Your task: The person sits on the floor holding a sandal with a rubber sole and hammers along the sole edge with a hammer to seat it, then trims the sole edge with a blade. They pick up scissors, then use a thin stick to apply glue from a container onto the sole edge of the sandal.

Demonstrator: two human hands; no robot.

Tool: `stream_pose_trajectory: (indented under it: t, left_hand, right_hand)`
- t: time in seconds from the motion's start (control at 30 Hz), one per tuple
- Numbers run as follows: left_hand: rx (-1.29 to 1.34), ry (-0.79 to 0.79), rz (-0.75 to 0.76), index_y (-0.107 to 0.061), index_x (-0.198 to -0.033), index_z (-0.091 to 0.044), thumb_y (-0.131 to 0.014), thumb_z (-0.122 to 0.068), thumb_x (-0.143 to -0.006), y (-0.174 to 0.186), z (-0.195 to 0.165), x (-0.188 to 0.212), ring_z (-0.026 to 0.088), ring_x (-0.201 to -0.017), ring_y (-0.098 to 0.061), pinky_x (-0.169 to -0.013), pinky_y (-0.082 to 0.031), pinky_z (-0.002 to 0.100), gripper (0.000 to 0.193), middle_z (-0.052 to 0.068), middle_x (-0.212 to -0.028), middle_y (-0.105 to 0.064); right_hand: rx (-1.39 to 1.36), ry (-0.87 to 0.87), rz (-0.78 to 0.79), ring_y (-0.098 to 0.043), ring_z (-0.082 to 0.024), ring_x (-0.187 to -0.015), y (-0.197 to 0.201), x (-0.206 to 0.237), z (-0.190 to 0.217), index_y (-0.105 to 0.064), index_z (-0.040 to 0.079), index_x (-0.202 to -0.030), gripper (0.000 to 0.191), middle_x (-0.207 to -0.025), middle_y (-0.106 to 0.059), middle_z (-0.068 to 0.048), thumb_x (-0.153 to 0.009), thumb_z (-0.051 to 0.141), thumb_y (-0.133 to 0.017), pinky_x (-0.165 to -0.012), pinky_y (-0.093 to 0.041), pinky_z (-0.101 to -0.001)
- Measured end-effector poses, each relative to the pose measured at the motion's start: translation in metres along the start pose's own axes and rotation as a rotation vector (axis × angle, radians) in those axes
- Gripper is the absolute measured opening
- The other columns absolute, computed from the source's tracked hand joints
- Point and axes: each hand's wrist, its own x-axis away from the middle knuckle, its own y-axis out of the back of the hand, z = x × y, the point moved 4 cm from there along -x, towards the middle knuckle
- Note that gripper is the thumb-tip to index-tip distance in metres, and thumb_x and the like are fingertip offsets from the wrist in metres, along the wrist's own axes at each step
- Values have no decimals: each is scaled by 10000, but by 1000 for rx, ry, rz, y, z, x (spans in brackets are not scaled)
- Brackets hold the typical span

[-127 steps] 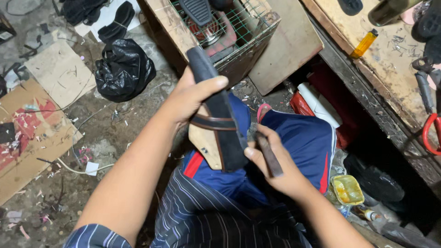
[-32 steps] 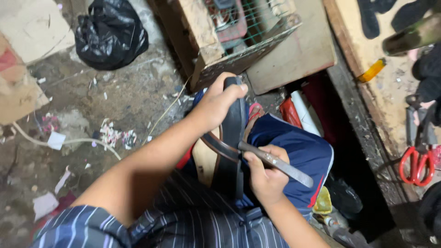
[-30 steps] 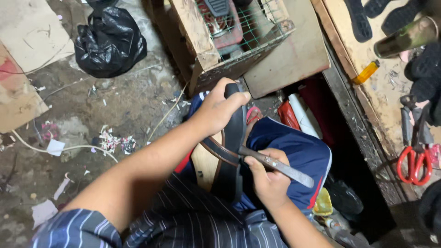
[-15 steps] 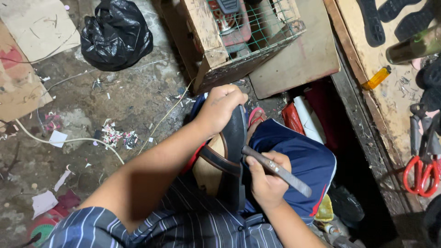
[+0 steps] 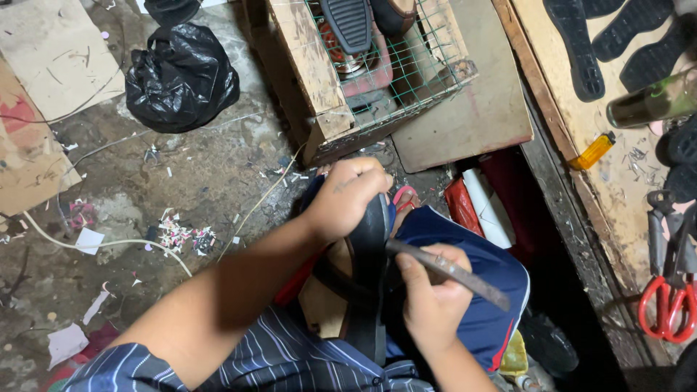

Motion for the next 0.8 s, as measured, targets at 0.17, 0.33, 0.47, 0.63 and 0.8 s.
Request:
stream_pose_trajectory:
  t: [0.17, 0.33, 0.47, 0.63, 0.8]
  left_hand:
    - [28, 21, 26, -635, -750, -12, -576, -158, -949, -5, 4, -4, 51, -720, -527, -651, -438, 264, 253, -31, -707, -594]
    - [-54, -34, -7, -629, -749, -11, -581, -193, -977, -6, 1, -3, 51, -707, -482, -634, -410, 277, 296, -30, -680, -529]
    - [-141, -44, -36, -600, -743, -14, -514, -270, -1010, -6, -6, 3, 66, -703, -506, -647, -430, 289, 380, -7, -677, -541]
    - [-118, 80, -107, -650, -752, -11, -385, -397, -1045, -19, -31, 17, 136, -670, -537, -661, -444, 318, 553, 30, -658, -573]
    - [-86, 24, 17, -668, -761, 1, -307, -408, -1066, -42, -78, 41, 185, -692, -588, -713, -472, 331, 625, 68, -688, -646]
  right_hand:
    - [-9, -121, 174, -566, -68, -682, 0, -47, 8, -616, 26, -953, 241, -802, -659, -22, -823, 75, -813, -613, -466, -230]
    - [21, -32, 268, -601, -45, -725, -7, -76, 21, -626, 22, -968, 251, -830, -689, -5, -828, 124, -808, -648, -496, -211]
    - [63, -164, 410, -548, -83, -599, -19, -100, 27, -673, 15, -867, 224, -717, -653, -51, -846, 198, -800, -531, -425, -250]
    - [155, 150, 399, -613, -61, -789, 0, -87, 48, -660, 31, -922, 207, -853, -669, -39, -872, 168, -808, -701, -504, -232]
    - [-146, -27, 290, -590, -71, -741, 42, -39, 56, -624, 40, -1013, 259, -851, -664, -24, -830, 62, -806, -664, -490, -239]
